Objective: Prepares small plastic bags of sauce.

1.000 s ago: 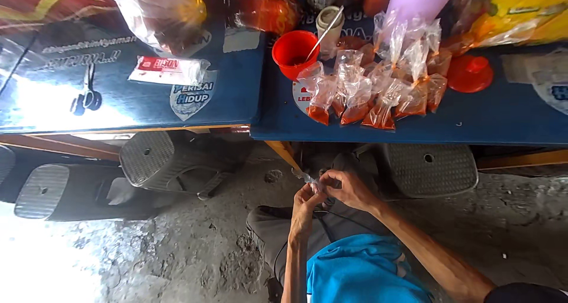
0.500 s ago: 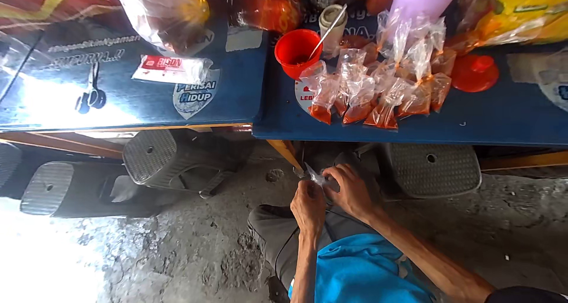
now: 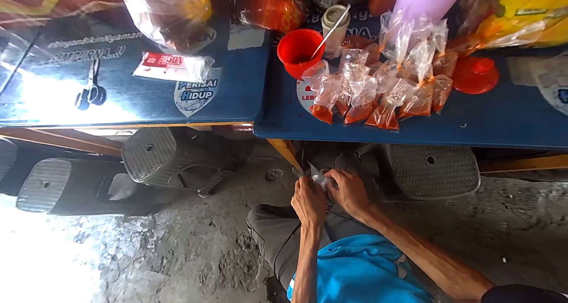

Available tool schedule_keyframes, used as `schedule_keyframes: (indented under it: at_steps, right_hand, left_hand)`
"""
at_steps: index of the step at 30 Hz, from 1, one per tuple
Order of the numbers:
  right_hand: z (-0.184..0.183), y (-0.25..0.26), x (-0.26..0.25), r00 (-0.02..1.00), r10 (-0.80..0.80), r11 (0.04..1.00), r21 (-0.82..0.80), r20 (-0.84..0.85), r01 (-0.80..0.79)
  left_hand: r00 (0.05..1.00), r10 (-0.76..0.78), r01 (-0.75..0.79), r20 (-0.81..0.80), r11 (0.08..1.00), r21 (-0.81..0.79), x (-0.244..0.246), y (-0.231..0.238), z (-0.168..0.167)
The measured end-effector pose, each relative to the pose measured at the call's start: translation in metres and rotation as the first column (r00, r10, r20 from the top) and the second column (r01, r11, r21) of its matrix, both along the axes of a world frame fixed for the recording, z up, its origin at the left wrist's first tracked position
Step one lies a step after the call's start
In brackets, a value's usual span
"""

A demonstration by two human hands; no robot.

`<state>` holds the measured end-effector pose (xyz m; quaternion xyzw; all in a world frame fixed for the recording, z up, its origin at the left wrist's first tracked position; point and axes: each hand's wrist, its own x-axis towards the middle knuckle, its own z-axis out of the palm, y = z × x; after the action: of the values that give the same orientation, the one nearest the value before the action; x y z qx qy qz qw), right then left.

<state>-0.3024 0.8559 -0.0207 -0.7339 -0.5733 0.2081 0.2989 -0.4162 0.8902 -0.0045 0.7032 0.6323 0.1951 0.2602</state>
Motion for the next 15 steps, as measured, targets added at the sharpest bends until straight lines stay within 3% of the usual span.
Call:
schedule_keyframes:
  at_steps: [6,10,12,15]
  right_hand:
    - [-0.002,0.011,0.011,0.999,0.017,0.997,-0.072,-0.037,-0.02]
    - [0.011,0.019,0.013,0.996,-0.045,0.977,-0.212,-0.076,0.027]
    - [0.021,0.023,0.015,0.986,-0.081,0.946,-0.322,-0.144,0.031]
    - [0.031,0.027,0.027,0.952,-0.112,0.894,-0.447,-0.284,-0.028]
  left_hand:
    - [0.996,-0.049,0.049,0.078,0.999,0.005,0.001,-0.001,0.0]
    - [0.997,-0.041,0.042,0.072,0.999,-0.015,-0.005,0.003,0.004]
    - [0.982,-0.14,0.135,0.127,0.99,0.042,-0.015,0.008,0.003]
    - [0.862,-0.417,0.379,0.287,0.908,0.18,-0.038,0.016,-0.006]
